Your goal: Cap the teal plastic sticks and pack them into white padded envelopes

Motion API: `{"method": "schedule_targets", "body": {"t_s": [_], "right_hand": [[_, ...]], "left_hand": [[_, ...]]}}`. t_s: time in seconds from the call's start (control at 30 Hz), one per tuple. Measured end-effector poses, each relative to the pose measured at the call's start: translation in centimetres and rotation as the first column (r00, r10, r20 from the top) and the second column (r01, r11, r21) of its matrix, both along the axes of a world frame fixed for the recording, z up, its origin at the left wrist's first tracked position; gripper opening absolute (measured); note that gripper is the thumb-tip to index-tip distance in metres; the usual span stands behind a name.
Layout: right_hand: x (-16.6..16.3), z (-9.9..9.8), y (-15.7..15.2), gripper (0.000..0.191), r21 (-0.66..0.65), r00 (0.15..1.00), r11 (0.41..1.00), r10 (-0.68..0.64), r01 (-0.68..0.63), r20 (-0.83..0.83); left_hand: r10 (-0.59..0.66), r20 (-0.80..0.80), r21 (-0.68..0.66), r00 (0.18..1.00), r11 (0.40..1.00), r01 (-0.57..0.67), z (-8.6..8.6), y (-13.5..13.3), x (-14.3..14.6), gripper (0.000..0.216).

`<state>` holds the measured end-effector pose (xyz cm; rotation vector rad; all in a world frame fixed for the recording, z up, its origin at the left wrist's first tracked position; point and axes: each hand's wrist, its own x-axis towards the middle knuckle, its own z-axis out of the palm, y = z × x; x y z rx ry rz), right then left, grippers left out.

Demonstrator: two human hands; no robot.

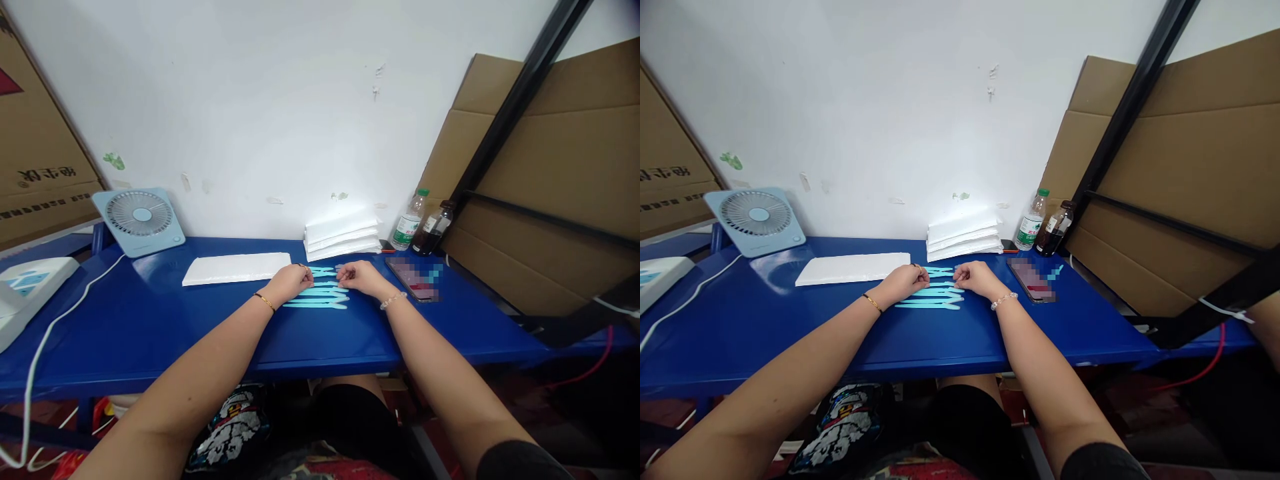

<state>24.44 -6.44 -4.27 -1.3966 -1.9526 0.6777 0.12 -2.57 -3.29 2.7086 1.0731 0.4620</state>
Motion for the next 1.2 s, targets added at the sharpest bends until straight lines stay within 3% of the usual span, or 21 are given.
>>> {"method": "schedule_targets", "body": {"t_s": [0.17,0.3,0.37,0.6,0.8,1.2], "right_hand": [[0.1,0.3,0.1,0.019,0.013,1.0,1.0,0.017,-0.017,0.012],[1.3,0.5,0.4,0.012,0.263,0.957,0.95,-0.222,0.169,0.186],[1.8,0.3,0.8,0.013,0.314,0.922,0.929,-0.282,0.193,0.266],[1.5,-0.3,1.5,0.008,0.249,0.903,0.954,-0.247,0.164,0.352],[2.8,0.2,0.4,0.012,-0.013,0.962,0.979,-0.197,0.203,0.188],[0.9,-0.6,0.6,0.02,-0.104,1.0,0.994,-0.023,0.023,-0.001]], "left_hand": [[-0.024,0.012,-0.028,1.0,0.999,0.025,0.0,0.0,0.0,0.016],[0.046,0.053,0.128,0.998,0.99,-0.053,0.1,0.2,-0.4,0.024],[0.094,0.023,0.161,0.995,0.982,-0.097,0.1,0.3,-0.6,0.024],[0.093,-0.034,0.143,0.995,0.986,-0.087,0.2,0.5,-0.7,0.018],[0.072,-0.032,0.12,0.997,0.99,-0.068,0.3,0.5,-0.9,0.018],[-0.003,0.082,-0.068,0.997,0.998,0.009,-0.2,0.6,-0.3,0.014]]}}
